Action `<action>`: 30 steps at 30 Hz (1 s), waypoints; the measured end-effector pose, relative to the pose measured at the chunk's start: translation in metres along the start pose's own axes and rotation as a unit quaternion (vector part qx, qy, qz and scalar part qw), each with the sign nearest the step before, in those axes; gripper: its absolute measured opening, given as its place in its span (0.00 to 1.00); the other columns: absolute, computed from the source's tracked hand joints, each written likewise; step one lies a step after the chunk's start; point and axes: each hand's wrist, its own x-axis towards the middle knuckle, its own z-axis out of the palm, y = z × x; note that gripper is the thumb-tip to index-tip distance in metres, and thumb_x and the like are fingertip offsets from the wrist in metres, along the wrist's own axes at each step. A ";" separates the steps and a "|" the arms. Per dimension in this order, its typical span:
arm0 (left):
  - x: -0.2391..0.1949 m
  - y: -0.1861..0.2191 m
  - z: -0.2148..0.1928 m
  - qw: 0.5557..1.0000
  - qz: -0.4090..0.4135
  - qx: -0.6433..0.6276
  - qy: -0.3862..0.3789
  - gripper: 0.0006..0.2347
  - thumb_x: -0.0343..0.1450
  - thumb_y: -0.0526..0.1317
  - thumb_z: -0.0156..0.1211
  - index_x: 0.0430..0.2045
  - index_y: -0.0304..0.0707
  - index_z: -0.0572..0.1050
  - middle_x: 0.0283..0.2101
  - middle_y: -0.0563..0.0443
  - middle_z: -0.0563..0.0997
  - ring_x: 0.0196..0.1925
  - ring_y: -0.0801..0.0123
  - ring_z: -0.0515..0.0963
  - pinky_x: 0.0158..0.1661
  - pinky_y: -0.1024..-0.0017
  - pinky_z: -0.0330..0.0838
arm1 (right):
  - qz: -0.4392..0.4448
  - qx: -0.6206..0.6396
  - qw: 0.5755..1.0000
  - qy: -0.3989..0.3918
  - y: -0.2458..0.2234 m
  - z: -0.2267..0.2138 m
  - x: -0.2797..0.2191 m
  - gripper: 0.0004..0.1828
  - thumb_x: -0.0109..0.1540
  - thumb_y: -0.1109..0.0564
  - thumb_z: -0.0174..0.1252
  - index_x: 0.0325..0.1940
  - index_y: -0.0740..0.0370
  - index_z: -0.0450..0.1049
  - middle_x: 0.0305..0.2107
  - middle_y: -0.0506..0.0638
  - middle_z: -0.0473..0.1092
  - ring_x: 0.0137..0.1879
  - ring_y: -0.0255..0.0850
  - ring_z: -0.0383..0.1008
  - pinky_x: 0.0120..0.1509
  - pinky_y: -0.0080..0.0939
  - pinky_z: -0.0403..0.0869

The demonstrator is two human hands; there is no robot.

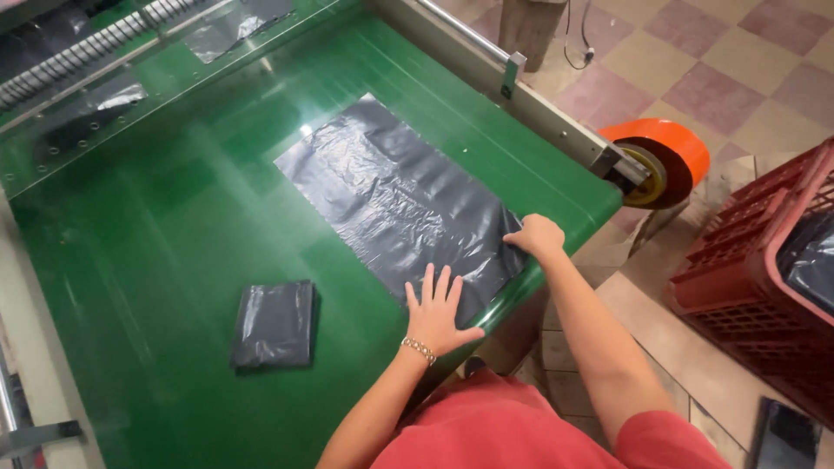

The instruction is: Folding plastic bags from a conveyor belt and packing them into a storage crate.

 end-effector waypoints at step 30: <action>0.065 -0.219 -0.090 0.900 -0.285 -0.295 0.150 0.09 0.68 0.49 0.64 0.32 0.48 0.80 0.38 0.48 0.85 0.47 0.56 0.82 0.47 0.61 0.75 | -0.274 0.532 0.702 -0.386 -0.113 -0.072 0.081 0.32 0.66 0.47 0.50 0.65 0.76 0.59 0.52 0.74 0.70 0.45 0.57 0.80 0.32 0.46 0.82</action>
